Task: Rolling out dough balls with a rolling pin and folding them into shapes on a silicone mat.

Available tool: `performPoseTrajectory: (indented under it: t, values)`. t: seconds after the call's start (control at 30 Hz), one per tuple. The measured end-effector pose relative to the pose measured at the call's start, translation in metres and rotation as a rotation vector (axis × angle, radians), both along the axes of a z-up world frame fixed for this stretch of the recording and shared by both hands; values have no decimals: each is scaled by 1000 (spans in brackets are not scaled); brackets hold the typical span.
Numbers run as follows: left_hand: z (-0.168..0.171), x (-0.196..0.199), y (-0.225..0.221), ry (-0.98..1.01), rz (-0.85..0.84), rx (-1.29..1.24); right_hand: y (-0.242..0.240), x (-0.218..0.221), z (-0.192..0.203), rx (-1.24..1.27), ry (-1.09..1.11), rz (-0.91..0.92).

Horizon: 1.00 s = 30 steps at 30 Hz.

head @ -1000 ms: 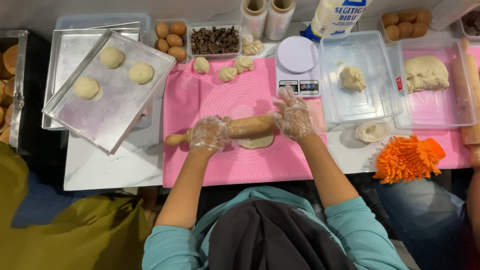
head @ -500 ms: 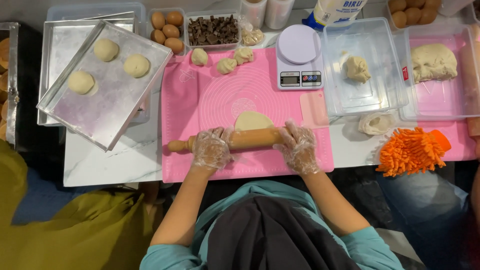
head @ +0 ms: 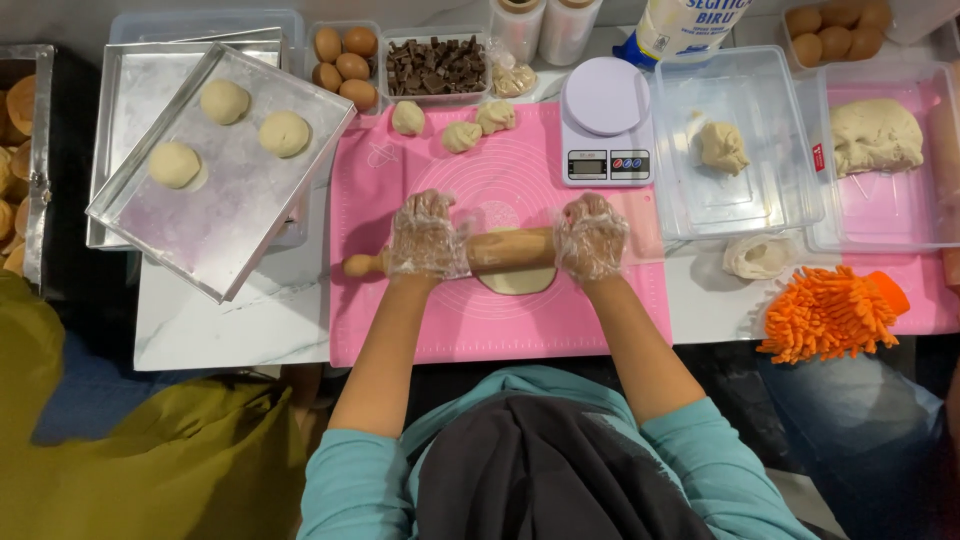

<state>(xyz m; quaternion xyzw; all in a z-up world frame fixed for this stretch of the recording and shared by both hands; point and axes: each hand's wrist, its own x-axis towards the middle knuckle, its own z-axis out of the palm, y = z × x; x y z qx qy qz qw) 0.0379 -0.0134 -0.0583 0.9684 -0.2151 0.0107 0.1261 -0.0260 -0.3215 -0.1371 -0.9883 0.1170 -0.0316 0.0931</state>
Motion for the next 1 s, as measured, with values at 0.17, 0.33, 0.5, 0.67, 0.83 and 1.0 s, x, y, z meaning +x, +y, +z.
performPoseTrajectory:
  t: [0.17, 0.33, 0.5, 0.67, 0.83, 1.0]
  values:
    - [-51, 58, -9, -39, 47, 42, 1, 30, 9, -106, -12, 68]
    - [-29, 41, -11, 203, 81, 175, 15, 13, 50, -140, 133, 90]
    - [-6, -20, -7, 233, 11, 201, 9, -39, 26, -54, -24, 148]
    - [10, -76, 3, 127, -162, 252, 27, -107, 61, 68, -448, 316]
    - [117, -94, 13, 286, -126, -57, 14, -95, 51, 507, -825, 206]
    - [142, -87, 21, 354, 51, -57, 32, -68, 67, 852, -723, -86]
